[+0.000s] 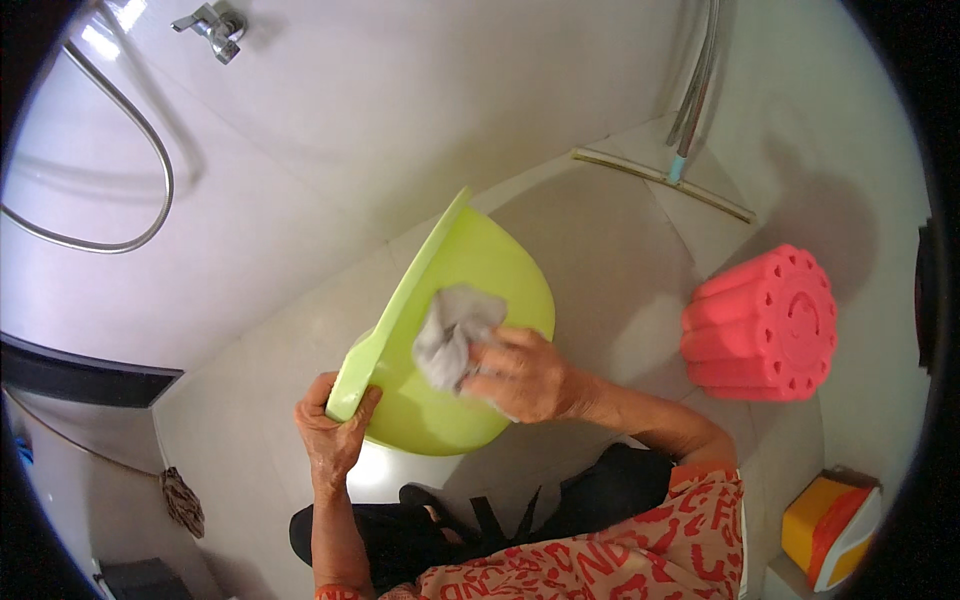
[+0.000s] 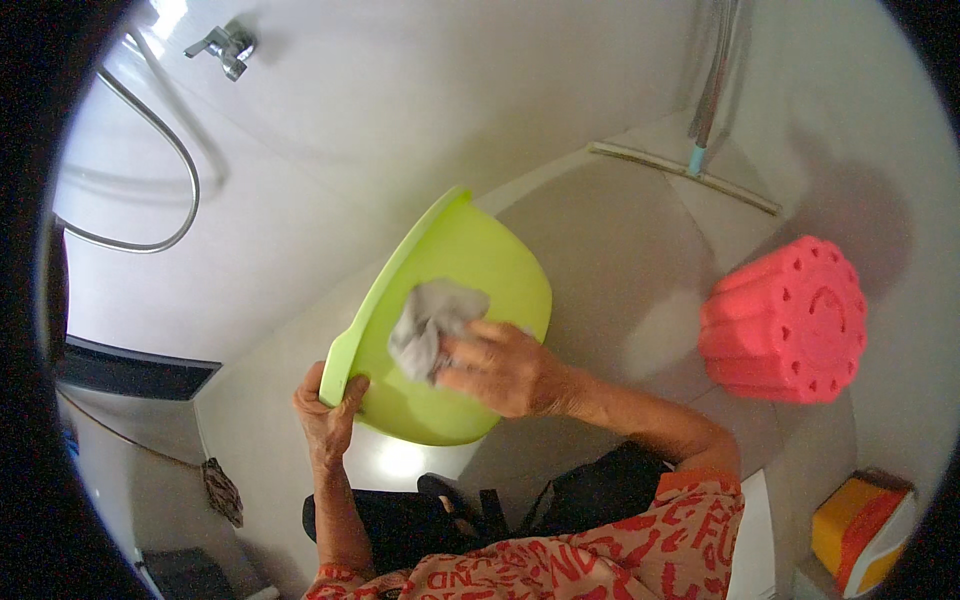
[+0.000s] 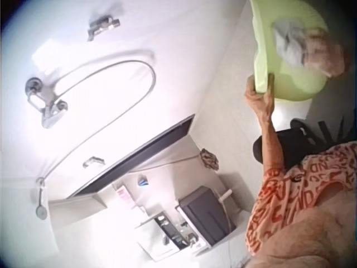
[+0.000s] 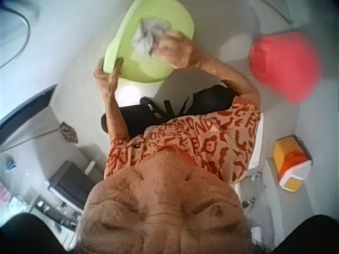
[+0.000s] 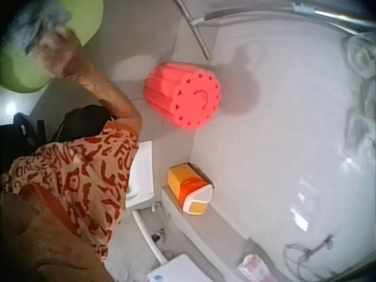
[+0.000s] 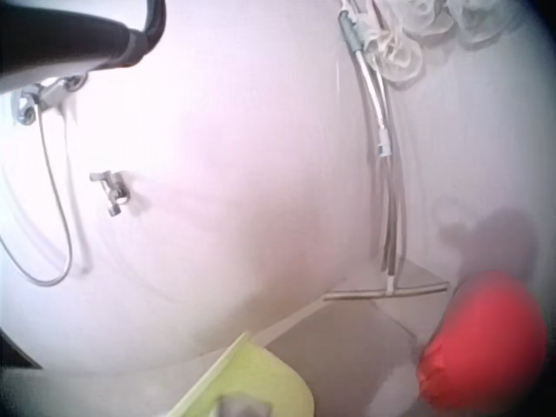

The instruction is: The person wipes the bathroom wall and fixtures with a white cloth. They then clean a green plastic basin and a pink plastic stool, wiping both the inside and outside surfaces. Finally, they wipe a metal mop handle.

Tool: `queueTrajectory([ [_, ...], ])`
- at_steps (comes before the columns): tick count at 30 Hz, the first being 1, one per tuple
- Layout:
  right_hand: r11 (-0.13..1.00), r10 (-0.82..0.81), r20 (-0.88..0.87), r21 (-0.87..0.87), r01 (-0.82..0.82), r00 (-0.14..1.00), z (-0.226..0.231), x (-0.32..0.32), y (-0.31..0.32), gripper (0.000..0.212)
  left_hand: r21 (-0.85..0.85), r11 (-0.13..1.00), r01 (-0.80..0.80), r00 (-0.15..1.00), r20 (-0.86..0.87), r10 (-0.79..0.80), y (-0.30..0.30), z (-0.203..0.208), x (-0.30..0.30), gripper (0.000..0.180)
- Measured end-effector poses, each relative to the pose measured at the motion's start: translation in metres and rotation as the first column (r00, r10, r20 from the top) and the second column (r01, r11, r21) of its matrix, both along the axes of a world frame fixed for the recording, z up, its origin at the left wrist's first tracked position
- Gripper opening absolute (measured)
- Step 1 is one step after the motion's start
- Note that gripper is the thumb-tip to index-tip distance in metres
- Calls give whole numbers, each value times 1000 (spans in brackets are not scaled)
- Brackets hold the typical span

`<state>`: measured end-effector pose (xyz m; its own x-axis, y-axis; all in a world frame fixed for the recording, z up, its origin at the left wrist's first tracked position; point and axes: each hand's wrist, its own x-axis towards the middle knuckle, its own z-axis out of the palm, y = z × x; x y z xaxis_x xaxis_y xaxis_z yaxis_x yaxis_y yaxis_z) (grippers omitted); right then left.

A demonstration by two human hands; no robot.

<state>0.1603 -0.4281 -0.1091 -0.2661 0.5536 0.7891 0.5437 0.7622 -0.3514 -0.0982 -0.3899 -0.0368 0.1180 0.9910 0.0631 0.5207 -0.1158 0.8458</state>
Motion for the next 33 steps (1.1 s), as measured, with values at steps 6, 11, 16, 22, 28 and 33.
queueTrajectory([
  [6, 943, -260, -395, -302, 143, 881, -21, 31, 17, 39, -3, 1000, -10, 997, 75, 10, 1, 0, 1, 19],
  [11, 724, -525, -527, -689, 26, 668, -54, 57, 40, 37, -14, 999, -40, 992, 118, 41, 1, 0, 1, 19],
  [16, 575, -662, -556, -807, -135, 502, -99, 79, 54, 36, 9, 1000, -19, 995, 100, 18, 3, -5, 7, 19],
  [22, 905, -320, -296, -378, 197, 900, -9, 37, 21, 41, -18, 999, -52, 996, 76, 53, -2, -5, 6, 20],
  [28, 991, 19, 212, 123, -46, 977, 15, -11, -8, 31, 36, 999, 34, 999, -1, -34, -7, -6, 10, 22],
  [33, 999, -43, -3, 5, 43, 999, 20, 2, 12, 36, 15, 998, 67, 997, -38, -66, -12, -1, 14, 21],
])
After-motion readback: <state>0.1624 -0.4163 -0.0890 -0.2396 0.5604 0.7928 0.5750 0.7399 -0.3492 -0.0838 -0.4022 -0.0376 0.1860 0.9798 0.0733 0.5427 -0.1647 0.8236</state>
